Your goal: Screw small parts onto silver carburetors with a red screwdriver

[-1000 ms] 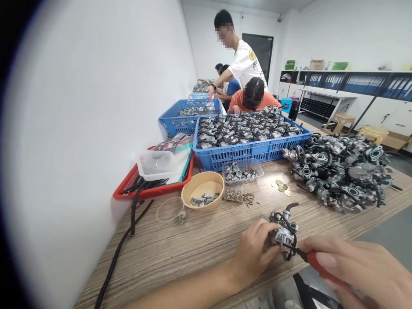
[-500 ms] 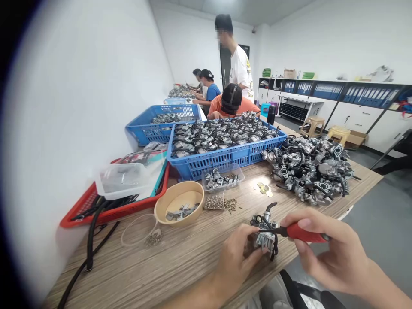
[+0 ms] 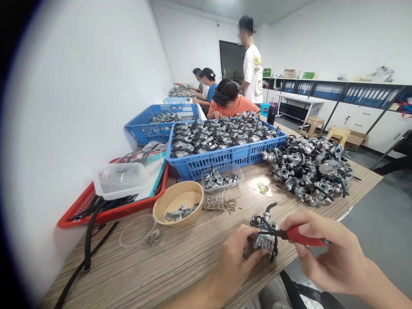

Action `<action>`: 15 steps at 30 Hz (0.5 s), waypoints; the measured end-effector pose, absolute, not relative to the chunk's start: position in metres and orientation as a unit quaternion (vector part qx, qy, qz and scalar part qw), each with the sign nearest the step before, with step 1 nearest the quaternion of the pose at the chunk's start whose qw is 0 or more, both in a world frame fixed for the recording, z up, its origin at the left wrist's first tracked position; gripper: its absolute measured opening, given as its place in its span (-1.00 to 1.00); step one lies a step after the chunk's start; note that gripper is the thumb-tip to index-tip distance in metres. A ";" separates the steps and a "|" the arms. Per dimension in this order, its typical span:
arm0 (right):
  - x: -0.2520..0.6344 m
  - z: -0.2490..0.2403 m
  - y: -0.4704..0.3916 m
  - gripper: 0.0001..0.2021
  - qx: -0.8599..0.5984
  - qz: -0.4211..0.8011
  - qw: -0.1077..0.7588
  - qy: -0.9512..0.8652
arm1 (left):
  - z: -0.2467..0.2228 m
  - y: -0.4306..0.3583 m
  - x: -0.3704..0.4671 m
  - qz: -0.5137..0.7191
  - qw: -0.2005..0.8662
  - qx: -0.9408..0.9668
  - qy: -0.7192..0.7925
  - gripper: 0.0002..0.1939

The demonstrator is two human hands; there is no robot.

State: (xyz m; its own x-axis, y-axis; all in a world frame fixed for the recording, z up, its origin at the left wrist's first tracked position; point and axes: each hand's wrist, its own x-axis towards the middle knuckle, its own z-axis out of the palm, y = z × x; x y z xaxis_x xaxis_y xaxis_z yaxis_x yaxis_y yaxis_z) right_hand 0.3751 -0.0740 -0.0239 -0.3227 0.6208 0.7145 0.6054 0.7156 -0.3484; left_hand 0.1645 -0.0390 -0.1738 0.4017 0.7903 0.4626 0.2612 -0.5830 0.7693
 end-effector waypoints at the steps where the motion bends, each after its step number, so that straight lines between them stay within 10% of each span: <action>1: 0.375 -0.024 -0.073 -0.62 -0.368 0.015 0.441 -0.818 | -0.174 -0.039 0.165 0.429 0.307 0.778 0.340 -0.60; 15: 0.371 -0.019 -0.069 -0.83 -0.411 -0.033 0.353 -0.840 | -0.170 -0.040 0.165 0.425 0.313 0.775 0.349 -0.56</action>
